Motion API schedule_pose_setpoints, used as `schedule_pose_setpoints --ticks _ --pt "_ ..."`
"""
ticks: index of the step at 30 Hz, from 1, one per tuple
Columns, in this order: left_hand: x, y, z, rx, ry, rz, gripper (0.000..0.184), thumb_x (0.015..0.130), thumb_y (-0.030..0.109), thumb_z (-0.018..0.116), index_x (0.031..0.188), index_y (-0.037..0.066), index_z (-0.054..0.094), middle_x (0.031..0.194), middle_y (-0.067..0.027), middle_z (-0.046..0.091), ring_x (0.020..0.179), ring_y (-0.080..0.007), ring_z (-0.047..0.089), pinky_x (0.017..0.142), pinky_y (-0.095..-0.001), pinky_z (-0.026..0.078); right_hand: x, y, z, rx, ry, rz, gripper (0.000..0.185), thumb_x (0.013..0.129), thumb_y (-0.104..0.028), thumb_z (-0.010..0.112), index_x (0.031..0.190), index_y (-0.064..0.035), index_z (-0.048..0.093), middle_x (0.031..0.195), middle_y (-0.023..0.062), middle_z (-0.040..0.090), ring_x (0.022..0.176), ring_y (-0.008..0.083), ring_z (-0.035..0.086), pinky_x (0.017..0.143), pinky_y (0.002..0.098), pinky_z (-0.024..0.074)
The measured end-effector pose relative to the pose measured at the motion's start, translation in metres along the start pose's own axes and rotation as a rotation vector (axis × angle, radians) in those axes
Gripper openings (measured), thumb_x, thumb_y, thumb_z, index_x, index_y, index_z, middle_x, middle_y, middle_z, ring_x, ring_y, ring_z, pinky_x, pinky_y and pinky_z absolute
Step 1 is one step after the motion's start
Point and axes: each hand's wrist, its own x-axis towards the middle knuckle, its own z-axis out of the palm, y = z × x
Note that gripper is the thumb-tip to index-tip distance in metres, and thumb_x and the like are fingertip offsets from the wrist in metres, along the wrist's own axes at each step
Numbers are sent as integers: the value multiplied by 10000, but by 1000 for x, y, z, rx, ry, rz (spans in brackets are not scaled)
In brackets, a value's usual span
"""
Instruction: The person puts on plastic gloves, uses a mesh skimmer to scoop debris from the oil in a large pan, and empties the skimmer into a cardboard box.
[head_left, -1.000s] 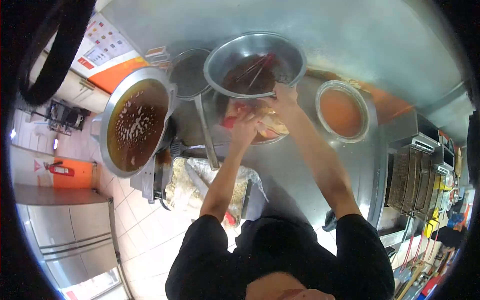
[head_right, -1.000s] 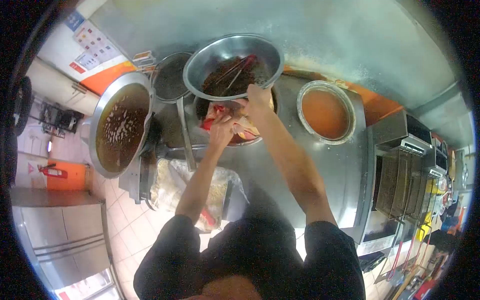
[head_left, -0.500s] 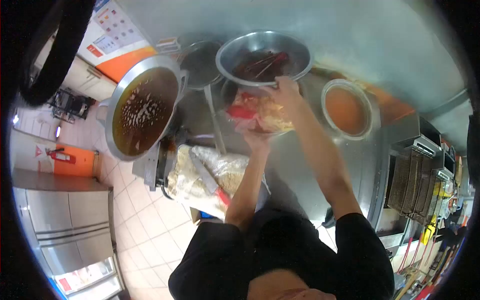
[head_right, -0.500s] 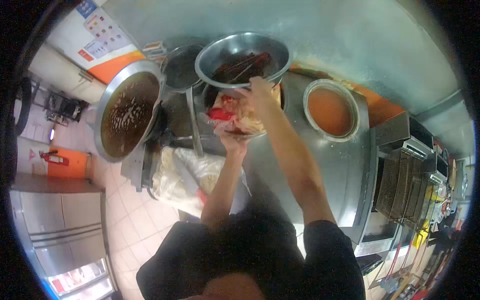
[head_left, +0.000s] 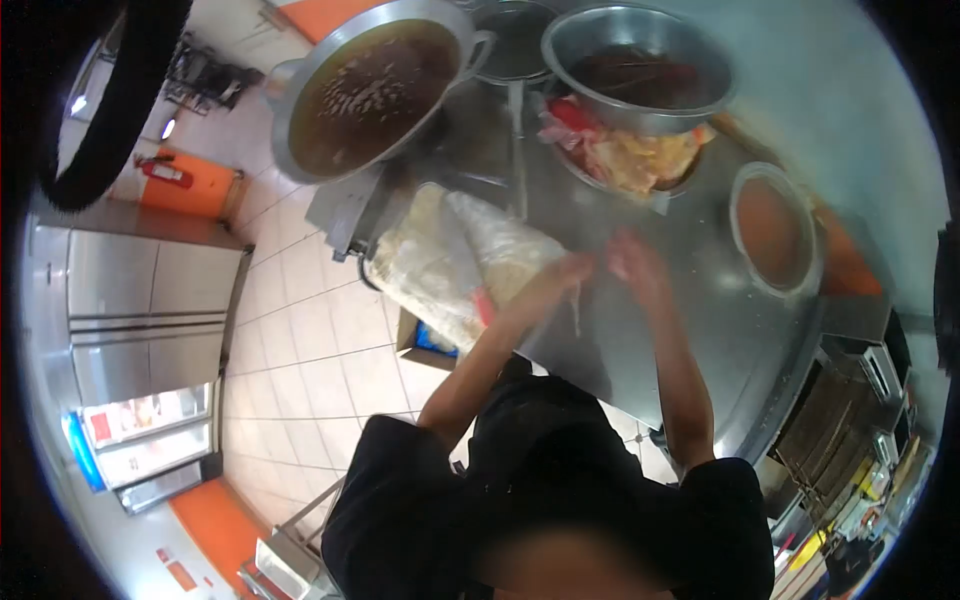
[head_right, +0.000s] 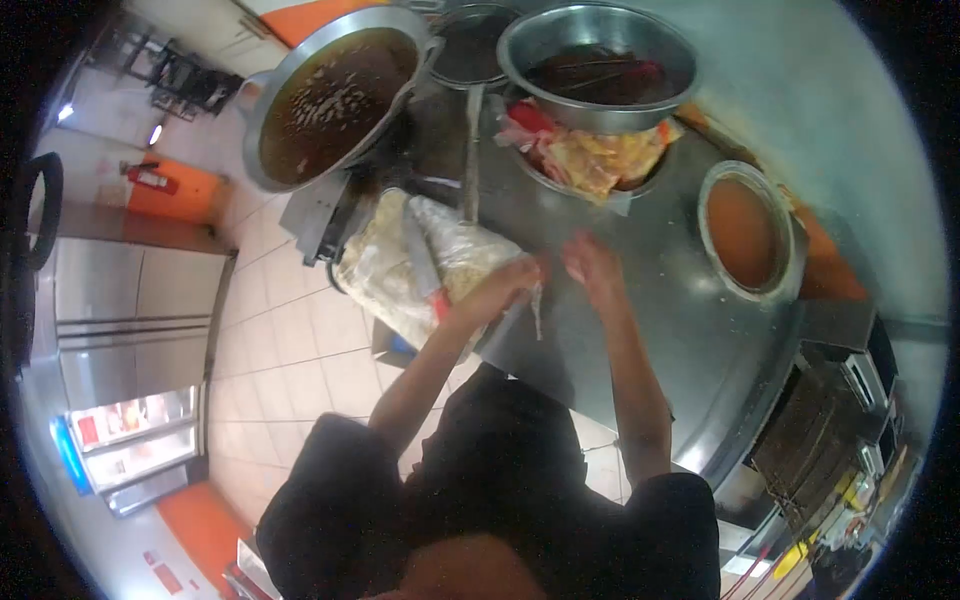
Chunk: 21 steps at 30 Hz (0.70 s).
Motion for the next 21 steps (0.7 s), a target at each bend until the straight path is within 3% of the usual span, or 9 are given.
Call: schedule_pose_setpoints --ticks 2,5,6,8,11,13,16,19,21 --pt "-91 2 -8 -283 -140 -79 463 948 305 448 1323 34 420 1221 -122 554 1089 -247 562 907 -334 445 -19 66 -14 -23 -68 107 532 885 -384 551 1282 -41 461 1204 183 552 1075 287 561 959 423 415" --pt "-182 -48 -71 -347 138 -70 469 949 309 438 1268 -36 443 1193 -149 564 1073 -257 571 903 -358 453 -56 139 -30 -75 -132 321 441 874 -355 572 1199 -60 536 1172 163 578 1006 279 597 891 415 461" --pt "-207 -65 -93 -290 283 -44 471 942 304 442 1258 -45 446 1177 -148 573 1069 -260 574 899 -362 456 -65 148 -19 -185 -68 243 427 867 -354 583 1176 -61 551 1149 167 587 976 289 607 861 405 473" --pt "-239 -111 -142 -191 740 -245 402 896 264 501 1203 4 525 1065 -100 635 934 -181 599 782 -258 474 -78 165 16 -402 66 80 398 853 -350 604 1129 -63 583 1103 176 605 915 309 627 799 387 496" --pt "-257 -185 -203 -190 915 -219 453 882 323 504 1223 25 505 1091 -91 619 975 -207 580 811 -314 455 -83 149 114 -746 41 -372 350 821 -322 644 1039 -50 613 1008 184 623 831 347 633 720 378 514" --pt "-245 -178 -207 -332 772 -218 512 876 367 504 1265 36 464 1151 -102 586 1022 -233 558 841 -378 425 -59 157 169 -976 62 -576 306 807 -296 646 974 -42 614 958 183 625 846 351 627 722 387 515" --pt "-218 -186 -197 -450 509 -208 600 887 438 454 1351 67 371 1295 -121 484 1148 -277 472 904 -498 351 -41 164 211 -1282 137 -454 295 798 -304 631 929 -40 612 964 176 622 884 345 618 737 417 511" --pt "-186 -187 -186 -624 411 -280 628 900 512 410 1367 101 330 1373 -117 391 1270 -309 338 1014 -594 198 -28 165 217 -1370 128 -237 302 790 -313 621 913 -38 609 978 180 612 915 345 605 750 435 504" --pt "-185 -187 -174 -666 438 -239 657 899 527 403 1391 105 296 1399 -108 368 1279 -318 330 1033 -595 168 -24 172 213 -1461 192 -383 246 832 -298 577 789 -57 603 727 136 593 714 300 620 635 413 488"
